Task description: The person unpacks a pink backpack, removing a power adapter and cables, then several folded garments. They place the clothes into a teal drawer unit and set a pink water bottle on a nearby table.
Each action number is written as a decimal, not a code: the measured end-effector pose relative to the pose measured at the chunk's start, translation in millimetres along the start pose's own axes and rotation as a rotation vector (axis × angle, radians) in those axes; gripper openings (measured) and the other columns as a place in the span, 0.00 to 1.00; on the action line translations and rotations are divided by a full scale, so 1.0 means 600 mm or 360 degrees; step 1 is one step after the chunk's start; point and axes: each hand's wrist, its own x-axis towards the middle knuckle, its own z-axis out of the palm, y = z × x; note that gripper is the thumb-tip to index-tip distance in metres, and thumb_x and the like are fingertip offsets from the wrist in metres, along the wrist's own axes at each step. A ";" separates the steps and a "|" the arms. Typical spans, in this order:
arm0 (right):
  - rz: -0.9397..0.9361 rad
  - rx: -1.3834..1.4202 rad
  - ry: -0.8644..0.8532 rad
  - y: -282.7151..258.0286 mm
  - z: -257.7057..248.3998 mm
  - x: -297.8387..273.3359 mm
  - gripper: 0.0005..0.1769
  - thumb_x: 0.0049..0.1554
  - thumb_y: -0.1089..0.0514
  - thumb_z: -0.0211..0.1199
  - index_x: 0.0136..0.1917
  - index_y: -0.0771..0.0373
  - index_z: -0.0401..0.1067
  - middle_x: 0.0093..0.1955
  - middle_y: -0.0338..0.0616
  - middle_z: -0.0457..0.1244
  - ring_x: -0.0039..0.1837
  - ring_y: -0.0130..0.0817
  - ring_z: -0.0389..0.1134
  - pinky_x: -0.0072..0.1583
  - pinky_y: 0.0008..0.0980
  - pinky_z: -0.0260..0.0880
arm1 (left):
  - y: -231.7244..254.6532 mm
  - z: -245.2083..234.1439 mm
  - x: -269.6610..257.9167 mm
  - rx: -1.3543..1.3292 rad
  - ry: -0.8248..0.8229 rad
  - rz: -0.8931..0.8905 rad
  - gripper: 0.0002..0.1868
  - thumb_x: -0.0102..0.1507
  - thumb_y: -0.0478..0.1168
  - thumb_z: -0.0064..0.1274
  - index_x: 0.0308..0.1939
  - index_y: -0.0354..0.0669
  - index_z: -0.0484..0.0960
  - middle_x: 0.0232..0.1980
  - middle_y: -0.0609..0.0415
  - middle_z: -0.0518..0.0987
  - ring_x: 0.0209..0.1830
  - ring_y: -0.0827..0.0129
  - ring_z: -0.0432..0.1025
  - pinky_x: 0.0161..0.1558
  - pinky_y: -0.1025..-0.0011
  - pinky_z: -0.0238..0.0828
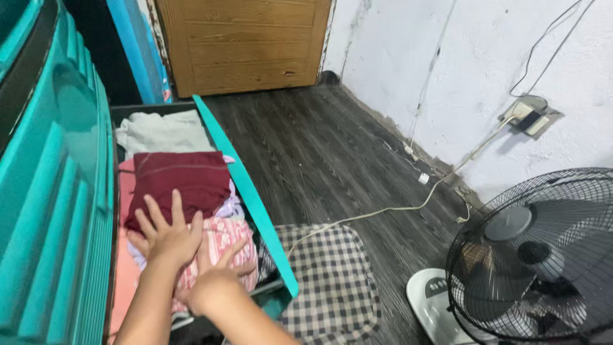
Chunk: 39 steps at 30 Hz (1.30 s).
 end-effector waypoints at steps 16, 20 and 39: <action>-0.0720 -0.0055 0.1057 0.002 -0.150 -0.007 0.44 0.62 0.33 0.50 0.84 0.49 0.45 0.85 0.69 0.31 0.83 0.70 0.33 0.75 0.69 0.34 | 0.059 -0.069 -0.012 -0.0122 0.0162 0.0051 0.41 0.67 0.65 0.31 0.81 0.59 0.45 0.83 0.37 0.34 0.81 0.39 0.29 0.71 0.33 0.21; -0.0594 0.0068 0.1047 -0.026 -0.231 -0.067 0.43 0.64 0.31 0.49 0.84 0.47 0.44 0.86 0.65 0.30 0.84 0.66 0.32 0.75 0.70 0.31 | 0.123 -0.157 -0.010 -0.0120 0.0186 0.0142 0.39 0.69 0.61 0.31 0.81 0.55 0.47 0.83 0.36 0.37 0.82 0.39 0.31 0.72 0.35 0.23; -0.0081 0.0016 0.1268 -0.078 -0.592 -0.462 0.40 0.63 0.31 0.48 0.83 0.39 0.45 0.86 0.59 0.29 0.85 0.59 0.33 0.75 0.73 0.29 | 0.485 -0.605 -0.111 -0.0128 -0.0007 0.0646 0.36 0.68 0.59 0.35 0.79 0.53 0.56 0.83 0.38 0.43 0.81 0.42 0.39 0.72 0.34 0.26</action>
